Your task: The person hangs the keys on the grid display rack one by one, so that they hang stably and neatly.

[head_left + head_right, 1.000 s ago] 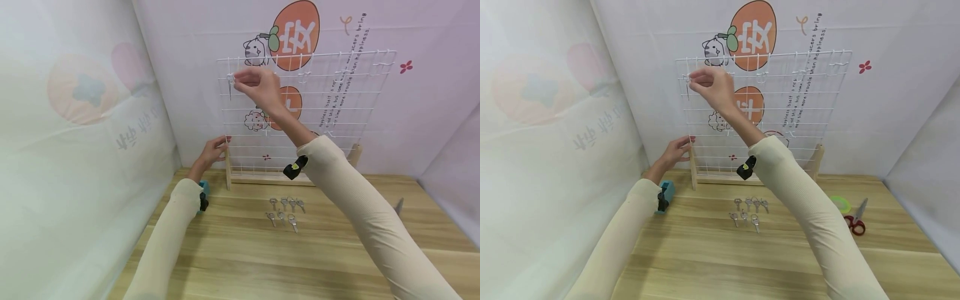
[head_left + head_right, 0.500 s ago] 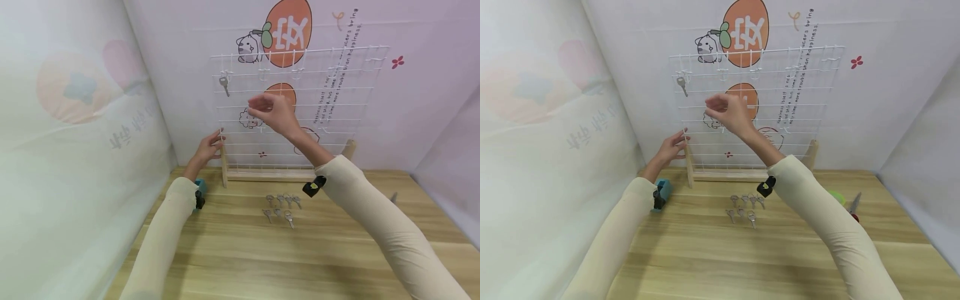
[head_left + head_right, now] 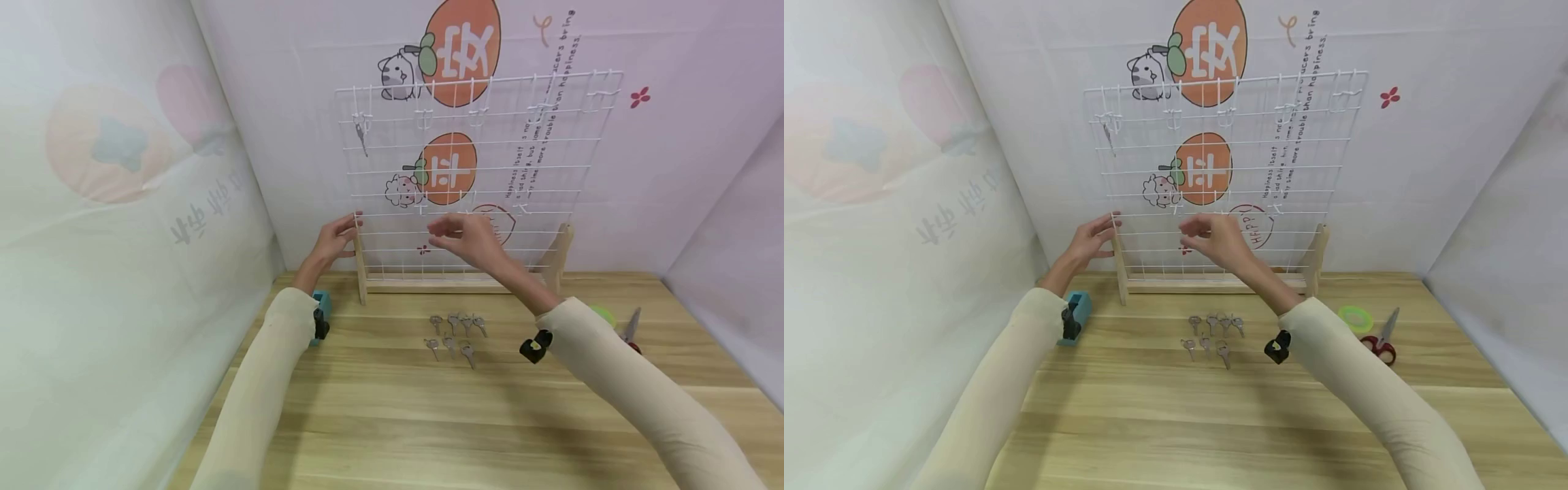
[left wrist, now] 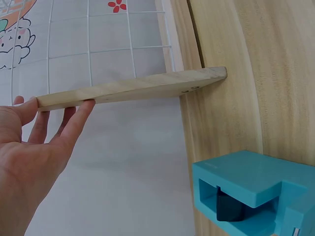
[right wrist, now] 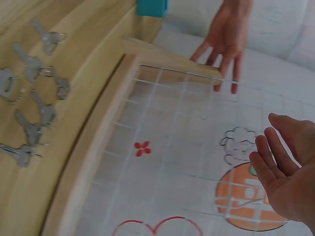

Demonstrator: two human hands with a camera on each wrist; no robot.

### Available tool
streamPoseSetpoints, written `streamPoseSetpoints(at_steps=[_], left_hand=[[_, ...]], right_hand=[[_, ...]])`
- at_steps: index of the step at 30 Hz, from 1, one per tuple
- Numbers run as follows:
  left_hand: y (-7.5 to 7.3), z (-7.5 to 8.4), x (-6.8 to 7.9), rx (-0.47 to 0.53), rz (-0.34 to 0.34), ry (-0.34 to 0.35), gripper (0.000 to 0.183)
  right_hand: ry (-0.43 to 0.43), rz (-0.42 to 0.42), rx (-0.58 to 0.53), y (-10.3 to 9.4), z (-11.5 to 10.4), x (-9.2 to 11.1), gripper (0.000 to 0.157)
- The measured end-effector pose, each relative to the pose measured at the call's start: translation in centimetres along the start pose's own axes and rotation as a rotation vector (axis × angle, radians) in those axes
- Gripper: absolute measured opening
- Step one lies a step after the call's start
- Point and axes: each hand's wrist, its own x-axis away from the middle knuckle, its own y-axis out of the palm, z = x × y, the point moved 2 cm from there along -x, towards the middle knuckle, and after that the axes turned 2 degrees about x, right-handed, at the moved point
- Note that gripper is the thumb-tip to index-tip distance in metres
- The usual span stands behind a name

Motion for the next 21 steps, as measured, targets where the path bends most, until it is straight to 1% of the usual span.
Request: streamPoseSetpoints(at_steps=[3,6,9,12,14,16,21], left_hand=[[-0.2,0.0,0.0,0.004,-0.001,-0.007,0.045],[-0.2,0.2,0.0,0.024,-0.018,-0.028,0.045],[0.0,0.6,-0.2,0.036,-0.027,-0.038,0.045],[0.2,0.7,-0.3,0.01,-0.014,-0.029,0.044],[0.2,0.9,-0.4,-0.007,-0.003,-0.03,0.044],[0.2,1.0,-0.4,-0.009,0.003,-0.039,0.044],[-0.1,0.9,-0.2,0.007,0.02,-0.089,0.043]], right_hand=[[0.006,-0.037,0.001,1.1,1.4,1.1,0.022],[0.015,-0.065,-0.006,2.2,3.0,2.3,0.02],[-0.003,-0.081,0.006,2.9,4.4,3.6,0.017],[-0.034,-0.082,0.029,3.7,6.0,4.7,0.015],[-0.035,-0.084,0.043,4.3,7.2,5.4,0.014],[-0.026,-0.102,0.056,5.1,8.3,6.2,0.014],[0.035,-0.193,0.103,7.0,10.4,7.9,0.015]])
